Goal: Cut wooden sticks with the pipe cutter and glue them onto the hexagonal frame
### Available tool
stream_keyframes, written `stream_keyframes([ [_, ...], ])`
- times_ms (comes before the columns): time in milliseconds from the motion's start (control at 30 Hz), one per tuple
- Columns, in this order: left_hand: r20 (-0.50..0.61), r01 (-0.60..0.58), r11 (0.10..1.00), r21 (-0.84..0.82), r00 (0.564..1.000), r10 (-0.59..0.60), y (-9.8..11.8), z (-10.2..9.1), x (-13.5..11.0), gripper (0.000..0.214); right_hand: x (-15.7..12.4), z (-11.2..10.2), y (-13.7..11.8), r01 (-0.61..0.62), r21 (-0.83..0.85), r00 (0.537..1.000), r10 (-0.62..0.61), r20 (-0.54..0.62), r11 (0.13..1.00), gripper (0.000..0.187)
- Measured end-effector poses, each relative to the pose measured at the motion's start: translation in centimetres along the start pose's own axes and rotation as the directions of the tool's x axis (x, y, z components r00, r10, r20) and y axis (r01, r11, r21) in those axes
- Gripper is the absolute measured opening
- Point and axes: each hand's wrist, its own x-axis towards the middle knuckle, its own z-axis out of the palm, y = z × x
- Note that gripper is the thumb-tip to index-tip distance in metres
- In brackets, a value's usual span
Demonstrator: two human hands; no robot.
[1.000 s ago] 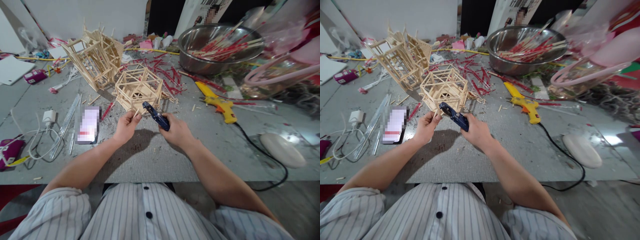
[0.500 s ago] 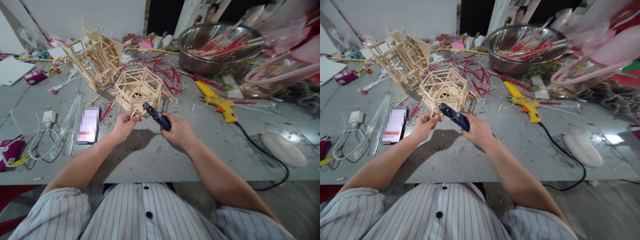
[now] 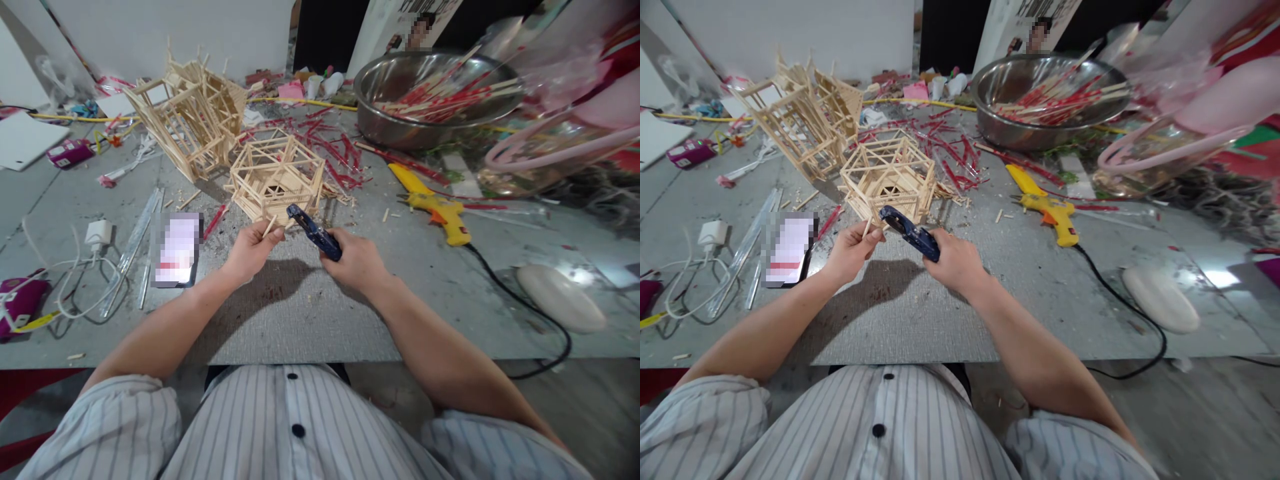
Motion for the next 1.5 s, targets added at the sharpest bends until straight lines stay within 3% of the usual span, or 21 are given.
stream_keyframes([
  [300, -0.035, -0.056, 0.996, -0.071, 0.998, 0.053, -0.4, 0.1, 0.3, 0.041, 0.3, 0.5, 0.6, 0.056, 0.034, 0.998, -0.056, -0.006, 0.998, 0.047],
  [833, 0.053, 0.077, 0.996, -0.038, 0.996, -0.075, -0.1, -0.6, 0.4, 0.044, 0.2, 0.2, 0.7, 0.077, 0.055, 0.997, -0.076, -0.023, 0.995, 0.049],
  [1500, 0.129, 0.193, 0.969, -0.154, 0.976, -0.174, 0.0, -0.8, 0.6, 0.043, 0.0, -0.2, 0.4, 0.056, 0.034, 0.998, -0.056, 0.009, 0.998, 0.051],
])
